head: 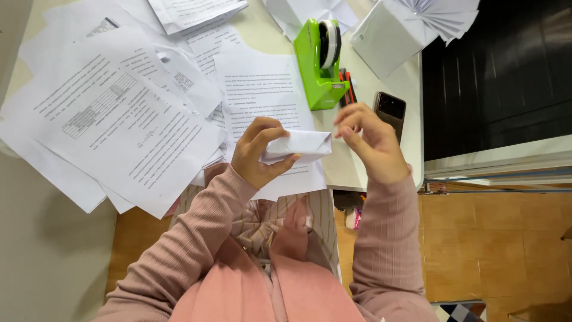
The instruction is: The person is folding a piece of paper into a small box or envelope shape on a table.
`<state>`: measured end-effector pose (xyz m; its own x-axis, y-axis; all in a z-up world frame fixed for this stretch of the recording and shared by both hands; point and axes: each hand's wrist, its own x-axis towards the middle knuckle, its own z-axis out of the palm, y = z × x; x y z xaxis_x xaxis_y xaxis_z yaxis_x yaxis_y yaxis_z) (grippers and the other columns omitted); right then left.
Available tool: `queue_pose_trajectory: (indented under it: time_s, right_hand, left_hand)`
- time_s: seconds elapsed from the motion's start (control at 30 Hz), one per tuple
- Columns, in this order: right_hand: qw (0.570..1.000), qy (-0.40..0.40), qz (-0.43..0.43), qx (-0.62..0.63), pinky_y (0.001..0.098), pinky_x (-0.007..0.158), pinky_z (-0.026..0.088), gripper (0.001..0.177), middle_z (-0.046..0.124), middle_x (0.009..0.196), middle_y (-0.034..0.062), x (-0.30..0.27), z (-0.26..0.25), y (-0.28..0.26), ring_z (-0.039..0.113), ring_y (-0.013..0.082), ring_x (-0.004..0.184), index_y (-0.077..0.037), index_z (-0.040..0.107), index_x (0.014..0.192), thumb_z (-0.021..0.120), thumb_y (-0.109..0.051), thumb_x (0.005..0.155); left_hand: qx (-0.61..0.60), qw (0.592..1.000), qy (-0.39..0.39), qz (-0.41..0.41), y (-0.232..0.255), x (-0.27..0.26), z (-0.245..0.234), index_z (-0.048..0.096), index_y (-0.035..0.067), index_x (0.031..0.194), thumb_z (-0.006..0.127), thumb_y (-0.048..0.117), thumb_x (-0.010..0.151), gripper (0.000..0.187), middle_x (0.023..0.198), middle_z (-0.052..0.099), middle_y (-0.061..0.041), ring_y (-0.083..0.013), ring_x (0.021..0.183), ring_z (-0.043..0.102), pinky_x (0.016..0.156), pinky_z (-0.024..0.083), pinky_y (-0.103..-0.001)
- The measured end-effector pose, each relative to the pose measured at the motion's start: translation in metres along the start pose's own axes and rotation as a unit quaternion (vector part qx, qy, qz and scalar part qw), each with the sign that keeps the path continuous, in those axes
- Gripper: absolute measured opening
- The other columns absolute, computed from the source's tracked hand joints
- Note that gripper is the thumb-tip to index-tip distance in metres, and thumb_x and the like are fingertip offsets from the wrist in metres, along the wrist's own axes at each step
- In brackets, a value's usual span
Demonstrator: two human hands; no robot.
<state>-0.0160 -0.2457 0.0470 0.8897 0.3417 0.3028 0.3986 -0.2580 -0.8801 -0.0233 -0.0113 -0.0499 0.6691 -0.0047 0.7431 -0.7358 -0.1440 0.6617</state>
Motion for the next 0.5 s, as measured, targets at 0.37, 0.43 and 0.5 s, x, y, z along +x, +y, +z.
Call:
queue_pose_trajectory:
  time_s: [0.37,0.43,0.5]
  right_hand:
    - [0.988,0.111,-0.059,-0.093,0.0289,0.069,0.043,0.013,0.065,0.08,0.0046,-0.042,0.074,-0.022,0.049,0.0176,0.07,-0.006,0.072,0.089,0.066,-0.008,0.1]
    - [0.979,0.131,-0.081,-0.132,0.031,0.068,0.045,0.011,0.067,0.081,0.0039,-0.043,0.083,-0.019,0.05,0.0197,0.068,-0.008,0.073,0.089,0.068,-0.007,0.099]
    - [0.977,0.145,-0.08,-0.131,0.0327,0.063,0.045,0.013,0.06,0.072,0.0065,-0.043,0.09,-0.017,0.052,0.0223,0.064,-0.007,0.071,0.087,0.067,-0.008,0.1]
  left_hand:
    - [-0.013,0.999,-0.035,-0.004,0.004,0.006,-0.001,0.058,0.013,0.118,0.084,0.011,0.085,0.042,0.104,0.06,-0.011,-0.0283,0.095,0.068,0.083,0.063,-0.041]
    - [-0.013,0.999,-0.038,-0.001,0.004,0.006,-0.002,0.057,0.013,0.118,0.084,0.01,0.086,0.042,0.104,0.06,-0.011,-0.0287,0.096,0.068,0.083,0.063,-0.042]
    - [-0.008,0.999,-0.039,-0.006,0.004,0.006,-0.001,0.055,0.013,0.117,0.082,0.013,0.087,0.04,0.102,0.059,-0.009,-0.028,0.095,0.067,0.085,0.062,-0.043]
